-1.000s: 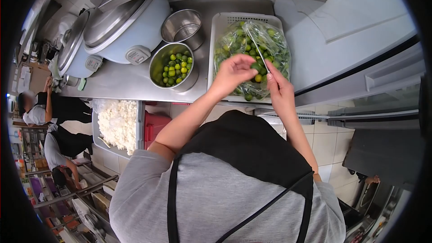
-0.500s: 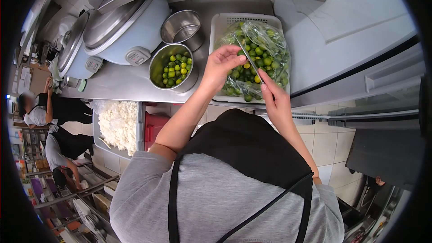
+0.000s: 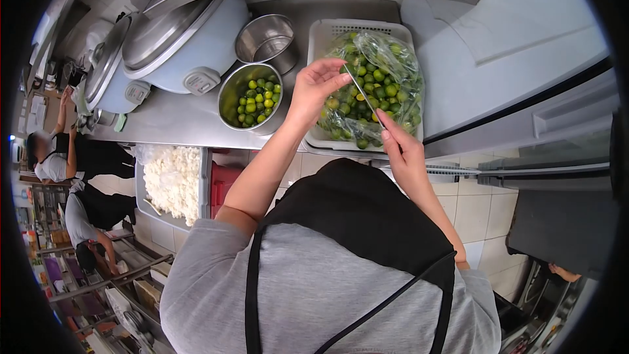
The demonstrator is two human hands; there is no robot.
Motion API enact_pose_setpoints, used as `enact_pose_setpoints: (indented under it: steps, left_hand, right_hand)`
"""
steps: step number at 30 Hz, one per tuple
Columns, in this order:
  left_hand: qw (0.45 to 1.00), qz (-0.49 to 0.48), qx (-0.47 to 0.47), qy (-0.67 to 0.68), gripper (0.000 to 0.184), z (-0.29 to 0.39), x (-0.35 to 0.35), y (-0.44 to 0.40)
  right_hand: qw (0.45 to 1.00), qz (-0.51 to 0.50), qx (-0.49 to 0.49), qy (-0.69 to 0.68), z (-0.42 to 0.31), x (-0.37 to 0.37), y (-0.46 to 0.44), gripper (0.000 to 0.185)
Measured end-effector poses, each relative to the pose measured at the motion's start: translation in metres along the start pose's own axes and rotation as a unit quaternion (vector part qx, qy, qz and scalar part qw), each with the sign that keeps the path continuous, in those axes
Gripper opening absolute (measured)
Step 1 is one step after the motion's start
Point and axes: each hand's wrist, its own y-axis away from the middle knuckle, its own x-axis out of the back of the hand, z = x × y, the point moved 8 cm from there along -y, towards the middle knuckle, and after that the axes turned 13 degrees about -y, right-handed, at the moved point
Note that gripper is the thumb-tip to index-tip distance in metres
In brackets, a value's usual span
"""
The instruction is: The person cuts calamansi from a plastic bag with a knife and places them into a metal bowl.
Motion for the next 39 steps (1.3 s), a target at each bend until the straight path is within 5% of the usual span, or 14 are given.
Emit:
enact_pose_setpoints:
  steps: [8, 10, 16, 18, 19, 21, 22, 24, 26, 28, 30, 33, 37, 39]
  left_hand:
    - [0.997, -0.075, 0.020, -0.026, 0.020, -0.010, -0.020, 0.007]
    - [0.981, -0.094, 0.069, 0.155, 0.020, -0.016, -0.023, 0.007]
    - [0.966, -0.027, 0.108, 0.235, 0.023, -0.027, 0.034, -0.002]
    - [0.991, 0.048, 0.077, 0.101, 0.024, -0.005, 0.074, -0.001]
    - [0.990, 0.093, 0.063, -0.090, 0.027, 0.005, 0.098, 0.000]
    - [0.858, 0.174, 0.057, -0.480, 0.031, 0.027, 0.133, 0.002]
    - [0.858, 0.174, 0.057, -0.480, 0.031, 0.026, 0.130, 0.002]
    - [0.761, 0.075, -0.215, -0.608, 0.024, 0.054, 0.066, 0.007]
    - [0.783, -0.038, -0.204, -0.587, 0.017, 0.044, 0.004, 0.013]
    - [0.699, -0.149, -0.169, -0.679, 0.012, 0.016, -0.039, 0.019]
    - [0.595, -0.119, -0.150, -0.781, 0.013, -0.001, -0.048, 0.018]
    - [0.563, -0.155, -0.154, -0.797, 0.014, -0.015, -0.051, 0.015]
    - [0.575, -0.154, -0.144, -0.790, 0.018, -0.016, -0.046, 0.006]
    - [0.769, -0.114, -0.179, -0.603, 0.026, 0.012, -0.033, 0.004]
  right_hand:
    - [0.999, 0.026, 0.013, 0.028, -0.003, 0.001, -0.017, 0.031]
    - [0.999, 0.024, 0.028, 0.014, -0.004, -0.001, -0.018, 0.030]
    - [0.998, -0.003, 0.022, 0.062, 0.013, 0.000, -0.008, 0.031]
    - [0.998, -0.004, 0.000, 0.066, 0.024, 0.006, -0.002, 0.031]
    - [0.998, 0.016, -0.015, 0.064, 0.030, 0.014, 0.001, 0.031]
    - [0.997, 0.036, -0.031, 0.061, 0.035, 0.027, 0.002, 0.032]
    - [0.996, 0.048, -0.037, 0.064, 0.035, 0.032, 0.002, 0.032]
    - [0.995, 0.060, -0.043, 0.067, 0.028, 0.036, -0.001, 0.032]
    - [0.994, 0.047, -0.067, 0.077, 0.018, 0.031, -0.007, 0.032]
    - [0.996, 0.045, -0.033, 0.076, 0.012, 0.026, -0.011, 0.032]
    - [0.996, 0.044, 0.001, 0.075, 0.007, 0.024, -0.012, 0.032]
    - [0.996, 0.043, -0.005, 0.079, 0.009, 0.024, -0.011, 0.032]
    - [0.996, 0.046, -0.015, 0.075, 0.013, 0.026, -0.005, 0.033]
    - [0.996, 0.051, -0.017, 0.077, 0.013, 0.028, -0.003, 0.033]
